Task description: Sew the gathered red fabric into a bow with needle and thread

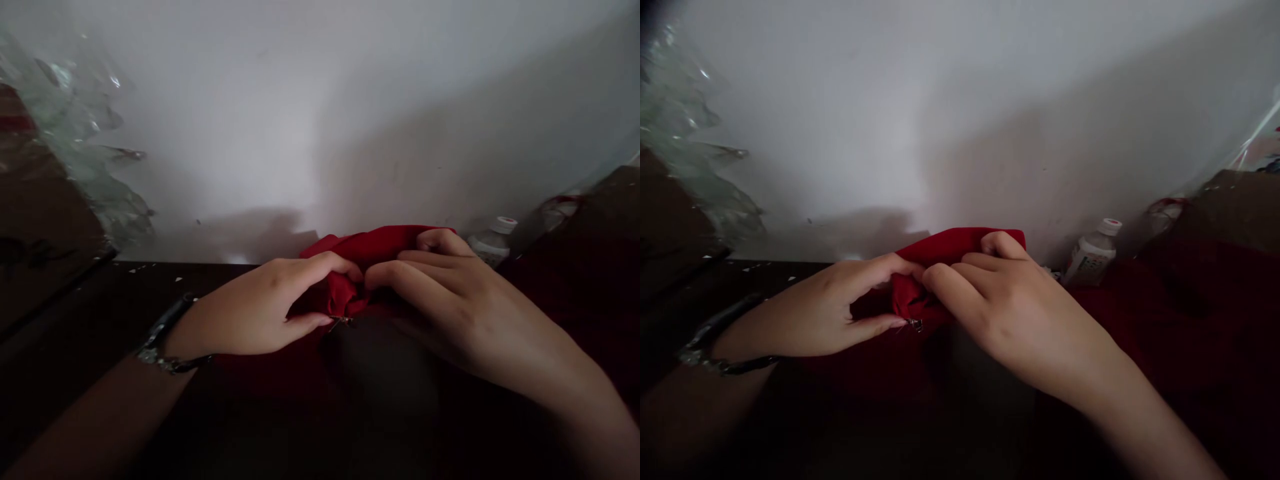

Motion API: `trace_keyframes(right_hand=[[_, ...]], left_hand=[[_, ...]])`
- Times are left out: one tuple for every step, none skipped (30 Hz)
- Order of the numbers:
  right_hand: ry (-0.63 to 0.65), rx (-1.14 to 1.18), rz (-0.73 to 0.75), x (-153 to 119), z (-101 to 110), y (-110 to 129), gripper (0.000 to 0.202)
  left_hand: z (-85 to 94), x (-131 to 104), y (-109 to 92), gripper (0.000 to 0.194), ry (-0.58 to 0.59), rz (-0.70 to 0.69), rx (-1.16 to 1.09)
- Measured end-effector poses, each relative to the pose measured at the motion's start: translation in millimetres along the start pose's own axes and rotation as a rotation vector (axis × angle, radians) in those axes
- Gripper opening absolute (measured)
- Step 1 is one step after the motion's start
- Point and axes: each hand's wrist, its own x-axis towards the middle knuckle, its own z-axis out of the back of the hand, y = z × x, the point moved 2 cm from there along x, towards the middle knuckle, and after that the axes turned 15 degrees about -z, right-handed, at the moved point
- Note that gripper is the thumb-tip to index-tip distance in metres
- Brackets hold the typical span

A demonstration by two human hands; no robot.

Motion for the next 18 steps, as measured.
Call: trace_keyframes(right_hand=[[-0.014,-0.005,-0.009,-1,1,2,0.015],[-0.033,-0.013,-0.016,-2,2,3,0.016],[-0.051,-0.023,-0.02,-2,3,5,0.017],[-0.064,-0.034,-0.021,-3,4,6,0.016],[-0.074,-0.046,-0.023,-3,6,8,0.016],[-0.078,-0.055,-0.026,-4,7,9,0.018],[-0.085,-0.06,-0.022,-4,8,10,0.02],[-0.094,-0.064,-0.011,-4,10,12,0.023],[-0.105,-0.068,0.003,-5,11,13,0.026],[-0.118,-0.068,0.015,-5,13,13,0.027],[-0.132,-0.062,0.032,-5,14,14,0.028],[-0.147,-0.052,0.047,-5,15,15,0.029],[-0.161,-0.039,0.06,-5,16,16,0.03],[-0.174,-0.025,0.069,-6,17,16,0.03],[-0.187,-0.013,0.078,-6,18,17,0.03],[-0.196,-0.006,0.089,-7,19,18,0.03],[-0.208,-0.001,0.094,-7,20,19,0.03],[-0.212,0.004,0.09,-8,21,21,0.03]], left_hand=[[0.7,-1,0,0.046,-0.005,-0.011,0.035],[1.3,-1,-1,0.045,-0.008,-0.023,0.064],[1.6,-2,-2,0.045,-0.009,-0.033,0.086],[1.8,-2,-3,0.044,-0.012,-0.042,0.106],[2.0,-3,-4,0.044,-0.013,-0.046,0.124],[2.2,-3,-5,0.043,-0.016,-0.049,0.138],[2.4,-4,-6,0.042,-0.02,-0.049,0.151],[2.8,-4,-8,0.042,-0.028,-0.047,0.164],[3.3,-4,-9,0.042,-0.038,-0.044,0.177],[3.9,-5,-10,0.042,-0.049,-0.044,0.189],[4.6,-5,-11,0.042,-0.065,-0.05,0.199],[5.4,-5,-11,0.042,-0.082,-0.058,0.206],[6.1,-5,-12,0.042,-0.101,-0.067,0.208],[6.8,-5,-13,0.042,-0.124,-0.078,0.204],[7.6,-5,-14,0.042,-0.147,-0.085,0.198],[8.2,-5,-14,0.042,-0.167,-0.09,0.19],[8.7,-5,-15,0.042,-0.182,-0.096,0.185],[9.1,-5,-16,0.042,-0.188,-0.099,0.185]])
